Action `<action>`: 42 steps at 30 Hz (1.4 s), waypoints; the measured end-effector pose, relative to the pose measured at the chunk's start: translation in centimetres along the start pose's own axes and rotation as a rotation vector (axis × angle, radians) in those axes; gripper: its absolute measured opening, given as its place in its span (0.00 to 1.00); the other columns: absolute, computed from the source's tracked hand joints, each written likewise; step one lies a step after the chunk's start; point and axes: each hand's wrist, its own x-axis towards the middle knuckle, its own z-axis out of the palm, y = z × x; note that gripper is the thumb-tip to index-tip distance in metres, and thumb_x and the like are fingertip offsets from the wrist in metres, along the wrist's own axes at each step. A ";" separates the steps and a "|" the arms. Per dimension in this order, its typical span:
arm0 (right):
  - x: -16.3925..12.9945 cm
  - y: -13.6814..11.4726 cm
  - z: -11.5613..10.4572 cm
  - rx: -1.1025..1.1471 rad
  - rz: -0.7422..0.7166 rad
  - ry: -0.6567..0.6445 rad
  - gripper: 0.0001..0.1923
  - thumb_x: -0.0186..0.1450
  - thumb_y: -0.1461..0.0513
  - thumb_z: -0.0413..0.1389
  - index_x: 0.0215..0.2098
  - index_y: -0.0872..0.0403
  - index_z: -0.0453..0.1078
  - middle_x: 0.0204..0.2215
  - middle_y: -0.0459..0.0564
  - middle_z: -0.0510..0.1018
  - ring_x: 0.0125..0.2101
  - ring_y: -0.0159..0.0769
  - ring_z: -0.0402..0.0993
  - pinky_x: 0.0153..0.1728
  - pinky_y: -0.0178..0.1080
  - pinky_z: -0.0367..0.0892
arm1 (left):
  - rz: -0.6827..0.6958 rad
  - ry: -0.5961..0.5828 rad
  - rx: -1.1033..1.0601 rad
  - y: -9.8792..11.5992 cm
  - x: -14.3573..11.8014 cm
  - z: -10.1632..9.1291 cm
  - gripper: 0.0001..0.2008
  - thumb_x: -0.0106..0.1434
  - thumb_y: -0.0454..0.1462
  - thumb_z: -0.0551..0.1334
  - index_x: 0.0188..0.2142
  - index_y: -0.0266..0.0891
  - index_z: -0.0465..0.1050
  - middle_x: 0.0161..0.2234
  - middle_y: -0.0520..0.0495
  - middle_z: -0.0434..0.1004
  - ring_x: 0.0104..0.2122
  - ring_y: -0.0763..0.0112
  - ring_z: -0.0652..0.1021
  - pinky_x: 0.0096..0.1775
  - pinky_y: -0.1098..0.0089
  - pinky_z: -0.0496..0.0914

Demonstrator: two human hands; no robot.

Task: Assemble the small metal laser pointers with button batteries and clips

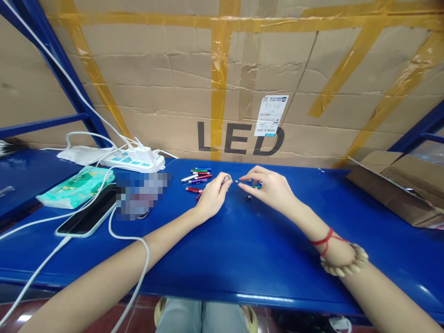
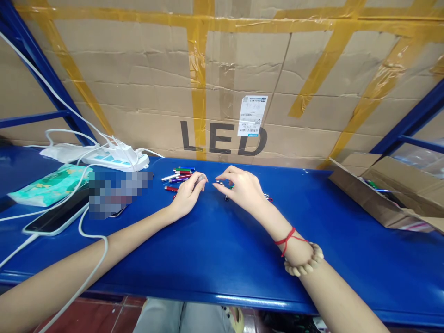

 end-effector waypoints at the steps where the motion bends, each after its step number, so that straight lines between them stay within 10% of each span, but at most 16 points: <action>1: -0.1 0.4 -0.1 -0.004 0.018 -0.074 0.11 0.60 0.53 0.57 0.35 0.50 0.76 0.34 0.47 0.77 0.27 0.30 0.73 0.26 0.32 0.63 | -0.001 -0.007 -0.002 0.1 0.0 -0.1 0.06 0.68 0.36 0.49 0.36 0.39 0.61 0.27 0.52 0.64 0.27 0.69 0.68 0.32 0.73 0.61; 7: -1.2 2.6 1.0 0.059 0.025 -0.289 0.11 0.57 0.55 0.60 0.33 0.54 0.75 0.28 0.49 0.78 0.28 0.34 0.74 0.27 0.33 0.66 | 0.038 -0.105 -0.052 1.4 -0.6 0.0 0.08 0.69 0.37 0.49 0.35 0.38 0.63 0.31 0.50 0.66 0.31 0.69 0.69 0.35 0.72 0.61; 16: -1.7 2.8 2.3 0.201 0.201 -0.235 0.04 0.54 0.66 0.59 0.29 0.58 0.74 0.21 0.47 0.77 0.22 0.31 0.74 0.26 0.32 0.69 | -0.013 -0.475 0.059 4.2 -2.4 0.8 0.05 0.69 0.35 0.50 0.38 0.42 0.64 0.25 0.55 0.68 0.26 0.69 0.72 0.30 0.73 0.59; 27: -1.4 2.4 0.4 0.209 0.015 -0.030 0.12 0.63 0.60 0.54 0.41 0.55 0.75 0.33 0.52 0.79 0.30 0.36 0.74 0.33 0.38 0.69 | -0.149 -0.277 -0.009 2.6 -1.6 1.5 0.07 0.68 0.35 0.50 0.37 0.39 0.64 0.23 0.53 0.65 0.25 0.67 0.69 0.30 0.71 0.61; 42: -1.2 1.4 -0.6 0.533 -0.011 -0.160 0.12 0.60 0.52 0.57 0.37 0.48 0.77 0.29 0.49 0.77 0.31 0.35 0.72 0.36 0.40 0.68 | -0.046 -0.242 0.029 1.9 -1.5 1.7 0.07 0.67 0.33 0.50 0.35 0.38 0.64 0.29 0.49 0.68 0.33 0.63 0.70 0.35 0.68 0.63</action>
